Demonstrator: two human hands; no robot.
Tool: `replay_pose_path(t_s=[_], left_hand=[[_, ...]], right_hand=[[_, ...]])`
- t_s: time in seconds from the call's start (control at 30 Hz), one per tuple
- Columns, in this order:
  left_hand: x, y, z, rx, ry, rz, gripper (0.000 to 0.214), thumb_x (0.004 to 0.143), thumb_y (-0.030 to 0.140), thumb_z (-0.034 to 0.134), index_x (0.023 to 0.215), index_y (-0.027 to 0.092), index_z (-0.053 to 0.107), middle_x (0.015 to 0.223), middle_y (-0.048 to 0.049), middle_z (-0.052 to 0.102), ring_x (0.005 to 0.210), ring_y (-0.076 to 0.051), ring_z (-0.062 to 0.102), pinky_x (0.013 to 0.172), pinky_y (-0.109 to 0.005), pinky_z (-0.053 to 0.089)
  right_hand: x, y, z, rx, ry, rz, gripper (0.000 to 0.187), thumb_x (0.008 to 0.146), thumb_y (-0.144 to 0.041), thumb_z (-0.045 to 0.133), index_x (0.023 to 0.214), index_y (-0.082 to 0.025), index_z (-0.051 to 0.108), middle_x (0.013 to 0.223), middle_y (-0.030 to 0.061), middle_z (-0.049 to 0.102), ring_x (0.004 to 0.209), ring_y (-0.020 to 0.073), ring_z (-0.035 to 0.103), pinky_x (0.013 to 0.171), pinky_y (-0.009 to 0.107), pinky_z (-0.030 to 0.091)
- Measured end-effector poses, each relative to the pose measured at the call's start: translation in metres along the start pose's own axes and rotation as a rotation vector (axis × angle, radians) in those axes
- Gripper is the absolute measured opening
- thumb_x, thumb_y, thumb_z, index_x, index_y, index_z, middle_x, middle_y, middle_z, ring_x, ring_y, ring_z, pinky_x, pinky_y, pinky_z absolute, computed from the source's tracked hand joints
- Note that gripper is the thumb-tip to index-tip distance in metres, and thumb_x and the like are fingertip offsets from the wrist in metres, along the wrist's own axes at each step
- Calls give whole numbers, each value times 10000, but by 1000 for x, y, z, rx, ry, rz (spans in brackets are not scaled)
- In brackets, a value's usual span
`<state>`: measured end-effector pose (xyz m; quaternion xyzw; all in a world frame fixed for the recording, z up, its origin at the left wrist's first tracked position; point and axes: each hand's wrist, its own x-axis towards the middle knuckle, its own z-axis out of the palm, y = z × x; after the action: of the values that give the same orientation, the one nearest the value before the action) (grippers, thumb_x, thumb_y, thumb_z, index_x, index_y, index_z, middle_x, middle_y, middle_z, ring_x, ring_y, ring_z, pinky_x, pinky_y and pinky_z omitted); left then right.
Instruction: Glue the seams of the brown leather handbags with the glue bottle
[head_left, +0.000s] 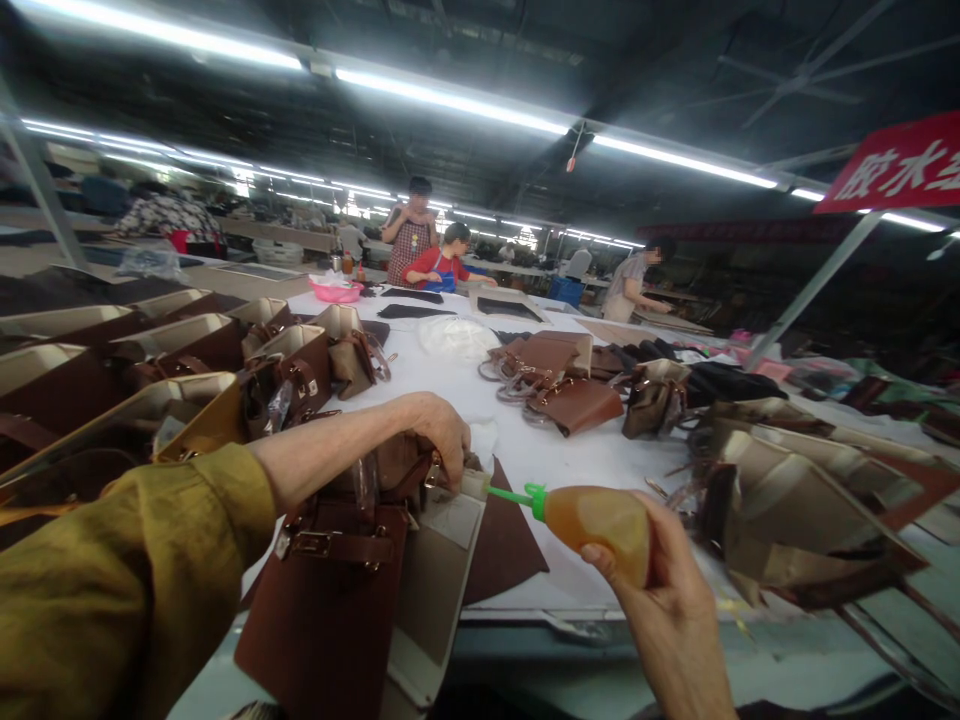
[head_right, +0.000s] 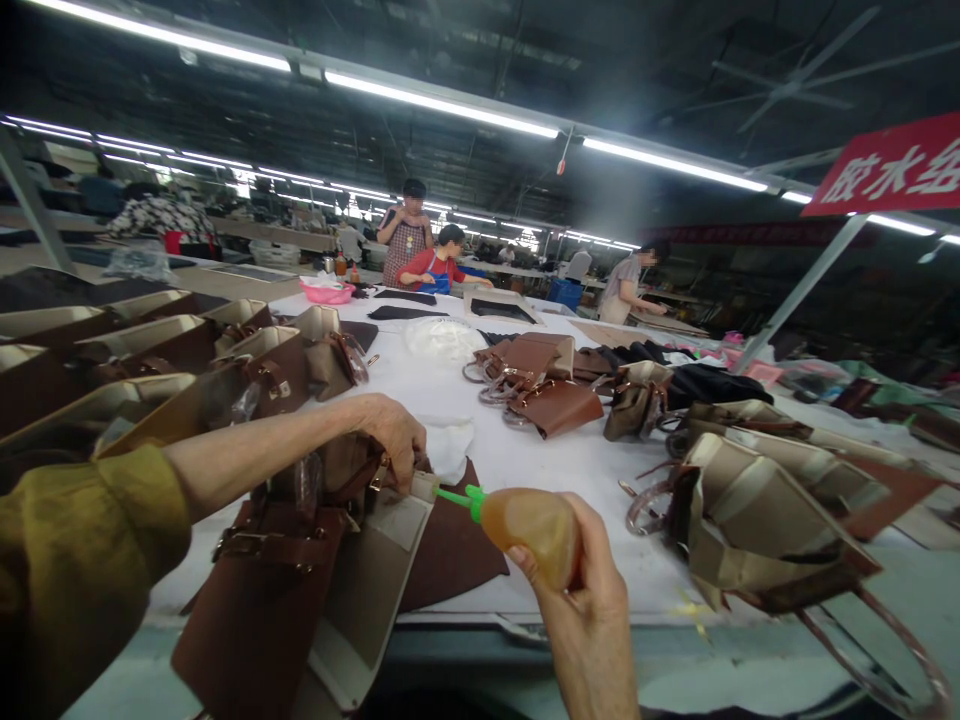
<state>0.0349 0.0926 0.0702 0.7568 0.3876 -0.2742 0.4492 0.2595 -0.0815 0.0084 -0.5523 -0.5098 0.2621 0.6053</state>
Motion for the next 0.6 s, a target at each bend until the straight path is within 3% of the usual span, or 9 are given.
replay_pose_path(t_s=[0.23,0.37,0.6], left_hand=[[1,-4,1,-19,-10,19,241,541,372,711,497,162,600,472,-3,567,451,-139,494,448,-256,396],[-5,-1,3,-4,41,7,229,534,367,709,514,162,610,486,-15,592,470,-156,529,461,-261,421],[-16,10,2,133,158,-4,232,543,376,698,593,156,643,553,-11,632,511,-152,545,475,-246,427]], right_hand=[[-2,2,0,0,-15,34,581,570,-366,787,1071,-216,533,972,58,633,848,257,583,726,327,484],[2,-5,5,9,39,23,576,595,-385,775,1086,-221,525,979,47,630,881,249,580,762,318,464],[-1,-1,4,28,-24,73,534,625,-374,767,1081,-231,529,949,32,647,850,228,594,745,295,471]])
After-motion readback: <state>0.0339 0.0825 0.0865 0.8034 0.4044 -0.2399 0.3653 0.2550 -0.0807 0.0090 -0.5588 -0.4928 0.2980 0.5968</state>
